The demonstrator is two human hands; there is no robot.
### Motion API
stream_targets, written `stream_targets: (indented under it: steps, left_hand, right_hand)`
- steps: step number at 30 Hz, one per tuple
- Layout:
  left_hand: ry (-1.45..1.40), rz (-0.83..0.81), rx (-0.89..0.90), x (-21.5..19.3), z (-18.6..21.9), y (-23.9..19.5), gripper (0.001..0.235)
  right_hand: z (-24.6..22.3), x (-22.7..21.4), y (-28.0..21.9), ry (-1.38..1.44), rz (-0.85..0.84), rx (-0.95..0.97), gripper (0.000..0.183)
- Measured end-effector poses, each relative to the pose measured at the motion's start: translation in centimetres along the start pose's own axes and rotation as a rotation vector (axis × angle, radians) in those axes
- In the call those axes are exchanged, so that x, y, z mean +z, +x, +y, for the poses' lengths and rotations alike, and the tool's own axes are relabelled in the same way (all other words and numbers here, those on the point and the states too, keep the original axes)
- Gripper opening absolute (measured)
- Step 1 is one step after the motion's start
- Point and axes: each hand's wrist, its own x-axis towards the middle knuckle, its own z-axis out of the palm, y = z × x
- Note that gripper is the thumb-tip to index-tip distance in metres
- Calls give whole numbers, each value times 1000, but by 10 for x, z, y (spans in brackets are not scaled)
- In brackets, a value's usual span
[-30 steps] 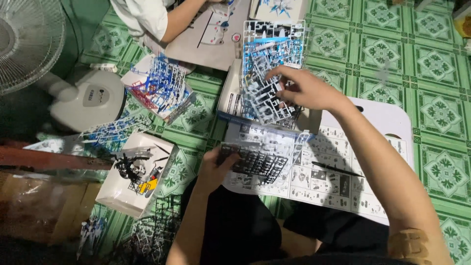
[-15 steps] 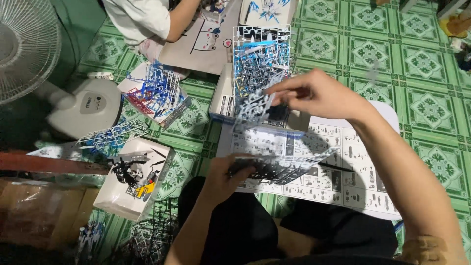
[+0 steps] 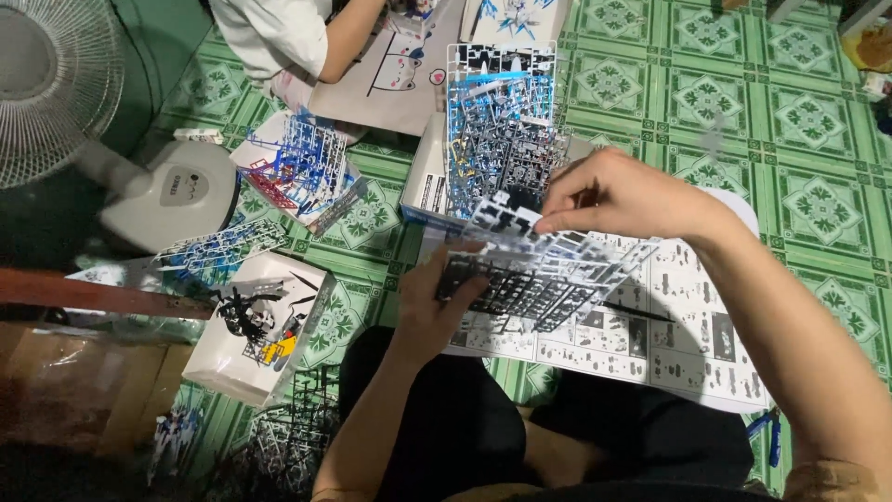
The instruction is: The person sits on the floor and handles multiple plastic sprues and an instruction manual. They flip through the sprues, compare them to the manual, and select parts for a model kit.
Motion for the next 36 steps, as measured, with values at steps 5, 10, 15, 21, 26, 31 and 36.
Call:
stream_targets:
  steps: [5,10,15,21,26,31,36]
  left_hand:
    - [-34,-5,-27,3,16,7,33]
    - [44,-36,-7,3,8,2,36]
    - [160,-50,21,4,2,-1,40]
    - [16,-51,0,6,11,5,40]
    - [-9,-72,-3,8,-14,-5,39]
    - [-156,-59,29,10,-17,1,37]
    - [-141,-36,-62,7,-28,-7,40]
  right_hand:
    - [1,-5,2,87,-124,99,12]
    - [1,-6,7,117,-212,131,15]
    - [4,-2,12,7,-230,88,25]
    - [-1,13,11,-83,-192,-27,25]
    - [-3,19,11,-167,-31,-86,20]
    - [-3,21,12,-115,-2,-94,20]
    - [-4,20,10,-44,-51,-134,23]
